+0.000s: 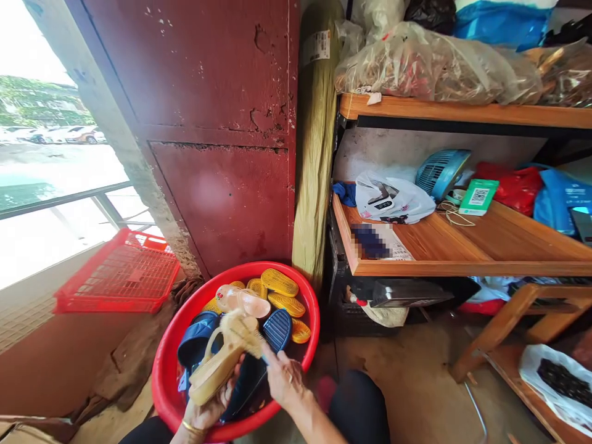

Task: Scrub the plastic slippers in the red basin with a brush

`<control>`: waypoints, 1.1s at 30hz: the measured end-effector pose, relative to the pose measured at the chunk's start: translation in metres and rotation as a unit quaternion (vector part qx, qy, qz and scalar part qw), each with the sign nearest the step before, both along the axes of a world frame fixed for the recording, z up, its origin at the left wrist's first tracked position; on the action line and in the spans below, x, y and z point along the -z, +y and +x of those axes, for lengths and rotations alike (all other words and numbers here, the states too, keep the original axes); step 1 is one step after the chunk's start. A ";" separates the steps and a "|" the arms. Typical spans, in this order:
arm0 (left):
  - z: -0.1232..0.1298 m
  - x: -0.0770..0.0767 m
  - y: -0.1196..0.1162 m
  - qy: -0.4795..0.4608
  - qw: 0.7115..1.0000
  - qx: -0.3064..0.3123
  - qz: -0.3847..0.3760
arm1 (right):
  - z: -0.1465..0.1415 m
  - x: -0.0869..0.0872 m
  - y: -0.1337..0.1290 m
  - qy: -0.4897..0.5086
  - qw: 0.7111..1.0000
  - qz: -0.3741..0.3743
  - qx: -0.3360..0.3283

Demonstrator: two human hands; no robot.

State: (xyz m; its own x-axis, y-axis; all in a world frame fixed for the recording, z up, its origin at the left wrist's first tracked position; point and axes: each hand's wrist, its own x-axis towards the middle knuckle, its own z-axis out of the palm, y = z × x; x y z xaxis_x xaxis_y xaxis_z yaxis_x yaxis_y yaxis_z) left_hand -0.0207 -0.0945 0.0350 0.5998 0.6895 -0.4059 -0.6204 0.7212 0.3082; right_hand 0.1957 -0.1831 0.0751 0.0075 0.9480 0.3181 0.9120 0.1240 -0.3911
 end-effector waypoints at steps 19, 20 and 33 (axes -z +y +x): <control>0.030 -0.054 -0.016 0.172 0.982 -0.020 0.074 | 0.039 0.055 -0.015 0.258 0.949 0.089 0.159; 0.029 -0.056 -0.012 0.182 0.978 -0.024 0.100 | 0.038 0.054 -0.016 0.253 0.951 0.084 0.158; 0.028 -0.083 0.043 0.416 0.816 -0.194 0.350 | 0.037 0.039 -0.017 0.260 0.945 0.102 0.169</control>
State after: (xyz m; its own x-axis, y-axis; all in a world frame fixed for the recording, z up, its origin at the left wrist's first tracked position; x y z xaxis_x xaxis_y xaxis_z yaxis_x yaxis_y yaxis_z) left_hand 0.0078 -0.0519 0.1176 -0.0015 0.9999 0.0143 -0.1254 -0.0144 0.9920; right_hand 0.2324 -0.2005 0.0365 0.5046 0.7833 0.3631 0.6035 -0.0193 -0.7971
